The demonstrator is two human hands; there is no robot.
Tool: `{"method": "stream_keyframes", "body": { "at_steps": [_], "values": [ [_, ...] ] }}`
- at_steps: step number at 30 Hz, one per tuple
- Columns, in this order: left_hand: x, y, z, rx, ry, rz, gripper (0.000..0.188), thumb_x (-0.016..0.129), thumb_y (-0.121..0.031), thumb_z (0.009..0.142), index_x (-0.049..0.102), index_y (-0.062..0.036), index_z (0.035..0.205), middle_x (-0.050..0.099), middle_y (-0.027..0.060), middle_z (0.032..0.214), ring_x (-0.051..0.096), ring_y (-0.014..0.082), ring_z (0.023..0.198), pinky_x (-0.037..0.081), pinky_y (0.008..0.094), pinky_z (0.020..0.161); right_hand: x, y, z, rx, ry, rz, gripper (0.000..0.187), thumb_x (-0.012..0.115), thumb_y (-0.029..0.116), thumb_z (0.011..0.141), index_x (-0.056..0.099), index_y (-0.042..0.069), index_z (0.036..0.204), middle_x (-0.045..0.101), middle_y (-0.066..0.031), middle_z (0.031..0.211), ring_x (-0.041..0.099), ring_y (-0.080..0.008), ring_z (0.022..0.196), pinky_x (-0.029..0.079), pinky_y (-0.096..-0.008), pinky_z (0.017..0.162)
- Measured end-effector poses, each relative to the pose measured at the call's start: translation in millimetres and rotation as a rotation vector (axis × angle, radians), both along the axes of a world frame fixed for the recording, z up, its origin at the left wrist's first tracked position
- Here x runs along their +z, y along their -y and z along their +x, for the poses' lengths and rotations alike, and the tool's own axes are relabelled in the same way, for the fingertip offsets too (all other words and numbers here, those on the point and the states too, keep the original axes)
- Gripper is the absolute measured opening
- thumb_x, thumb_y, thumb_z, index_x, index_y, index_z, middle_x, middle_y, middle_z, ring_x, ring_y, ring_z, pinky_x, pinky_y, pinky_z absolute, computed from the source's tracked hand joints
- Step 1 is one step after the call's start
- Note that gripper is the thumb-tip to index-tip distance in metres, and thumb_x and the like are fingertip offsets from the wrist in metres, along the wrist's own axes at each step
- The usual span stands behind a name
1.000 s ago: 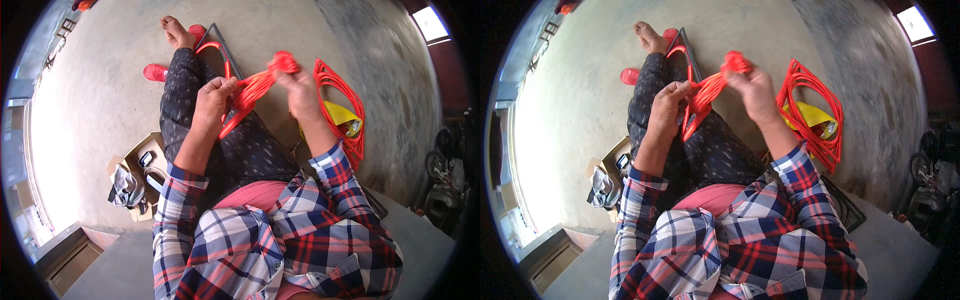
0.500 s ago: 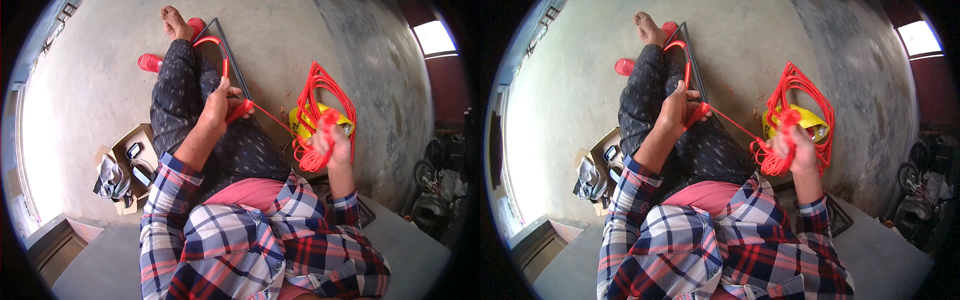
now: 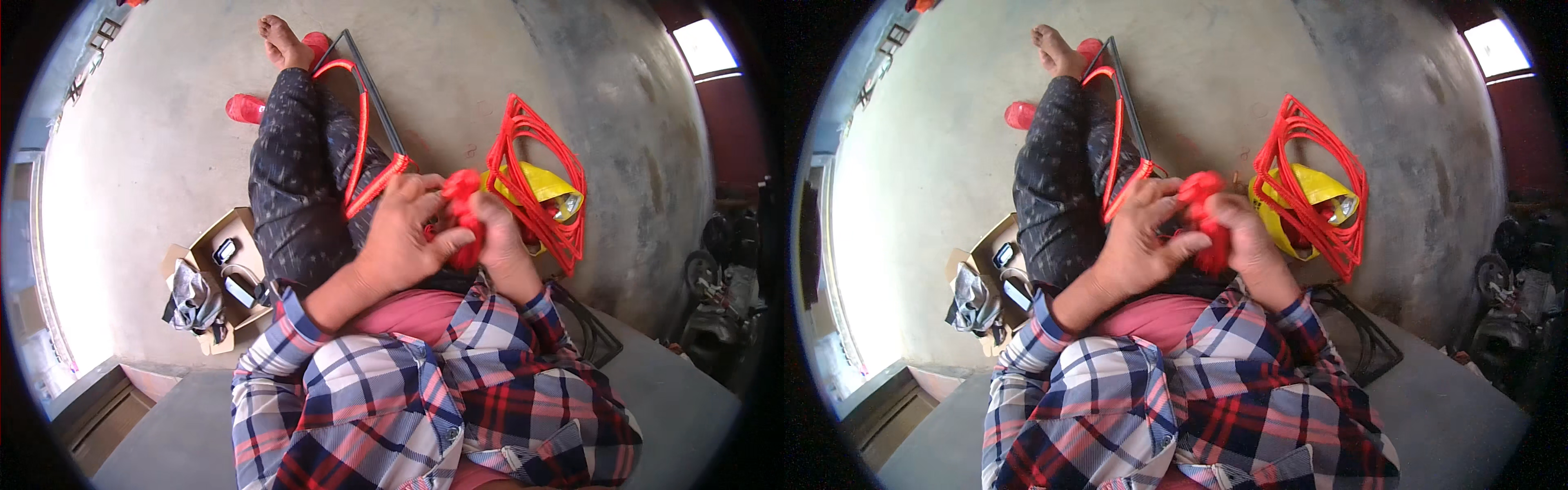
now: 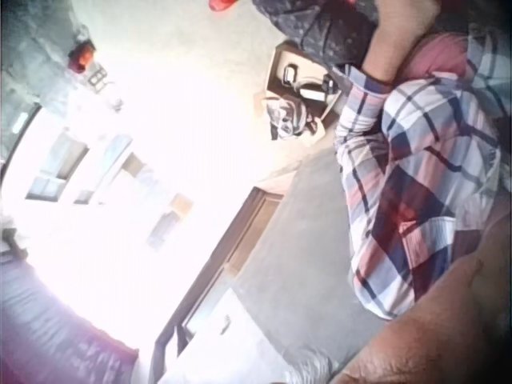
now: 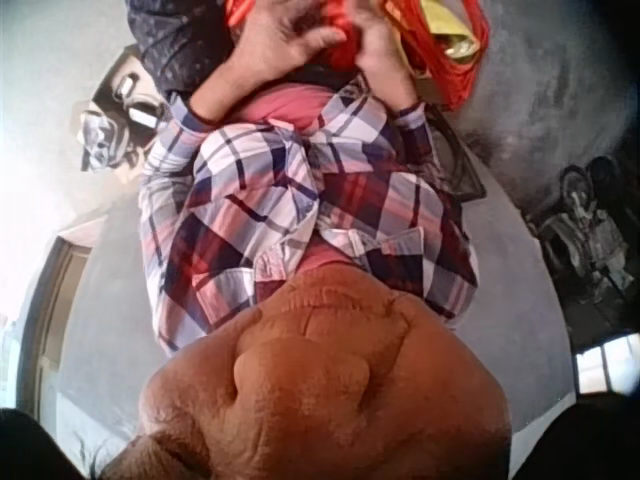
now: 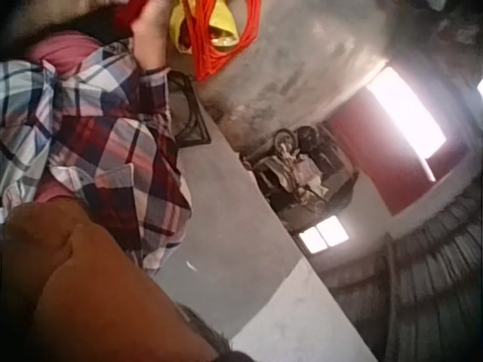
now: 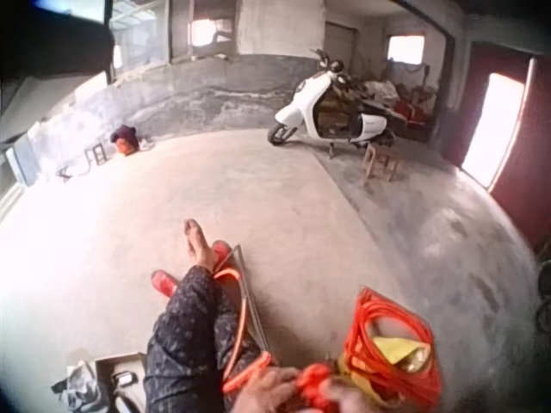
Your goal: Wrapping a red plastic string around a black rectangular metal frame.
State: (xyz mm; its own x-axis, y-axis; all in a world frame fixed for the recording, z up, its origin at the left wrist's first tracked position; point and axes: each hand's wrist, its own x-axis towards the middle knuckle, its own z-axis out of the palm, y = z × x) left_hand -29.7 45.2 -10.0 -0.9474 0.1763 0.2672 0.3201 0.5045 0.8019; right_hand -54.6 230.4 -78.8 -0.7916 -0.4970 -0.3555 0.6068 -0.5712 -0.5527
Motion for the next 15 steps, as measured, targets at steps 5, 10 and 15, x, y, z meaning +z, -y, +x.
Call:
{"method": "stream_keyframes", "body": {
  "at_steps": [5, 10, 15],
  "values": [
    [-2, 8, 0, 0.042, 0.493, 0.847, 0.030, 0.067, -0.002, 0.086, 0.063, -0.0039, 0.116, 0.067, 0.0070, 0.108, 0.062, 0.0171, 0.097, 0.047, 0.0305, 0.089, 8, 30, -10, 0.336, -0.217, -0.026, 0.047, 0.058, 0.044, 0.093, 0.062, 0.004, 0.116, 0.068, -0.0057, 0.101, 0.065, -0.0161, 0.094, 0.049, -0.0322, 0.089],
    [19, 46, -36, 0.210, 0.209, 0.872, 0.031, 0.057, 0.003, 0.088, 0.061, -0.0028, 0.119, 0.061, 0.0037, 0.105, 0.060, 0.0157, 0.097, 0.049, 0.0304, 0.087, -5, 15, -62, 0.426, -0.266, -0.036, 0.046, 0.058, 0.041, 0.094, 0.061, 0.002, 0.118, 0.050, 0.0033, 0.071, 0.032, -0.0030, 0.051, 0.020, -0.0231, 0.041],
    [-20, 80, -59, 0.243, -0.209, -0.368, 0.031, 0.060, 0.004, 0.079, 0.068, -0.0039, 0.108, 0.059, 0.0083, 0.098, 0.061, 0.0230, 0.092, 0.050, 0.0318, 0.085, -3, 27, -104, 0.235, -0.401, 0.254, 0.032, 0.065, 0.023, 0.089, 0.064, 0.003, 0.115, 0.057, -0.0008, 0.078, 0.048, -0.0069, 0.064, 0.036, -0.0216, 0.053]
  ]
}}
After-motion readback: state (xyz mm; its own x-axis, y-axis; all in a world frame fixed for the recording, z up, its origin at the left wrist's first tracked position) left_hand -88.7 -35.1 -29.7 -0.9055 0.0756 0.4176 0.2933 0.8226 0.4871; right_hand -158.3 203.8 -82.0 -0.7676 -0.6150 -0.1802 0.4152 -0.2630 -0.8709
